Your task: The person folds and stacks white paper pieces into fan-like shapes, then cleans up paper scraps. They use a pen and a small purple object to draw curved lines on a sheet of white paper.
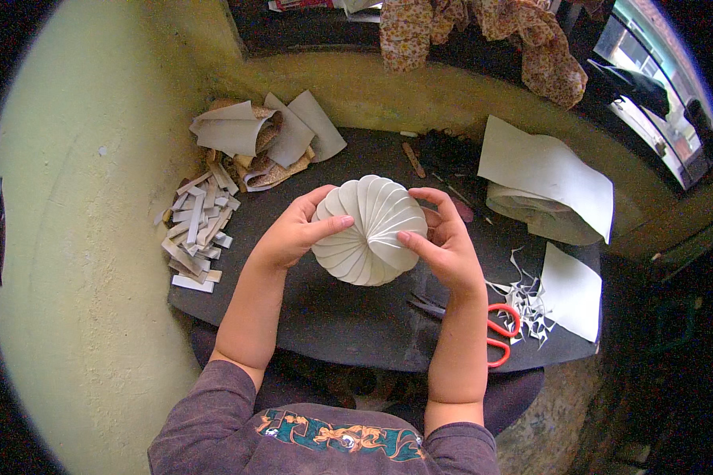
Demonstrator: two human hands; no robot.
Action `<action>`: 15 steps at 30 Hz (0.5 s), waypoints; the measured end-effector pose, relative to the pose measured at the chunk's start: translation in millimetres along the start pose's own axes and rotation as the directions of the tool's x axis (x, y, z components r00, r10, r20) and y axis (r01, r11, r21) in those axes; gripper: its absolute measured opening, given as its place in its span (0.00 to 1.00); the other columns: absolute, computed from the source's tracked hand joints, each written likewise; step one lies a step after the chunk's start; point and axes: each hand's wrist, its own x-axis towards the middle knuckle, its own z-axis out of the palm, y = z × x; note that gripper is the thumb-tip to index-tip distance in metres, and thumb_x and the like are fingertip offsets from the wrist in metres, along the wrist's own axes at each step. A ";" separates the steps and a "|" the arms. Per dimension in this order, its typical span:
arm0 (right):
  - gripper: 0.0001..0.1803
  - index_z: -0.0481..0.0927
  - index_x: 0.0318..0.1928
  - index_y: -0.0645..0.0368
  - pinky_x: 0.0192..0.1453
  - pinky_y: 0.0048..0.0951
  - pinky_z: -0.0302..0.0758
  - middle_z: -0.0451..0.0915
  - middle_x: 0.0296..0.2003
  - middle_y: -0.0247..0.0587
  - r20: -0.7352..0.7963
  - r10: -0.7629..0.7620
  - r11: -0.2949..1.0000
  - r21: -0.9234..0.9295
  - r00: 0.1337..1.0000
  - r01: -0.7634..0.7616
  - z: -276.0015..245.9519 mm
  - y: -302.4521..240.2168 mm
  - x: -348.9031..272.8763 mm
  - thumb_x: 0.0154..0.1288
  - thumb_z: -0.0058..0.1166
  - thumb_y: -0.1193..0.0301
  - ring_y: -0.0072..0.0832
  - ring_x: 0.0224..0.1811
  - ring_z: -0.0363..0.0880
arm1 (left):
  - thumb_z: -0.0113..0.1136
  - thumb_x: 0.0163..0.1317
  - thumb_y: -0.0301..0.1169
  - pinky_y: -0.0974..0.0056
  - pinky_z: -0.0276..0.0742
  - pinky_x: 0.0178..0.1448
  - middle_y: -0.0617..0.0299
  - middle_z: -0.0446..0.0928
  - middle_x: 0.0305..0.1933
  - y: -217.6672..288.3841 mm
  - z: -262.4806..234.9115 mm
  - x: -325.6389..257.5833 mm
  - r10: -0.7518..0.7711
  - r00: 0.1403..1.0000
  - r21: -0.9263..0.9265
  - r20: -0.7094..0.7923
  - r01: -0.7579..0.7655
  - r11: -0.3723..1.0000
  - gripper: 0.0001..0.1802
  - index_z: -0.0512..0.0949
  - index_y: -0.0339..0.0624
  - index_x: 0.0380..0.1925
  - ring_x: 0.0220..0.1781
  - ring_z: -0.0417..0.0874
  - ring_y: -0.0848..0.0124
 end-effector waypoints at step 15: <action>0.32 0.63 0.60 0.57 0.48 0.26 0.74 0.80 0.44 0.42 -0.012 0.013 0.999 -0.044 1.000 -0.013 0.9 -0.2 0.5 0.56 0.61 0.79 0.25 0.44 0.79 | 0.64 0.58 0.30 0.68 0.73 0.55 0.61 0.78 0.48 -0.1 -0.9 0.0 0.008 1.000 0.013 0.005 -0.008 1.000 0.22 0.71 0.36 0.51 0.49 0.78 0.75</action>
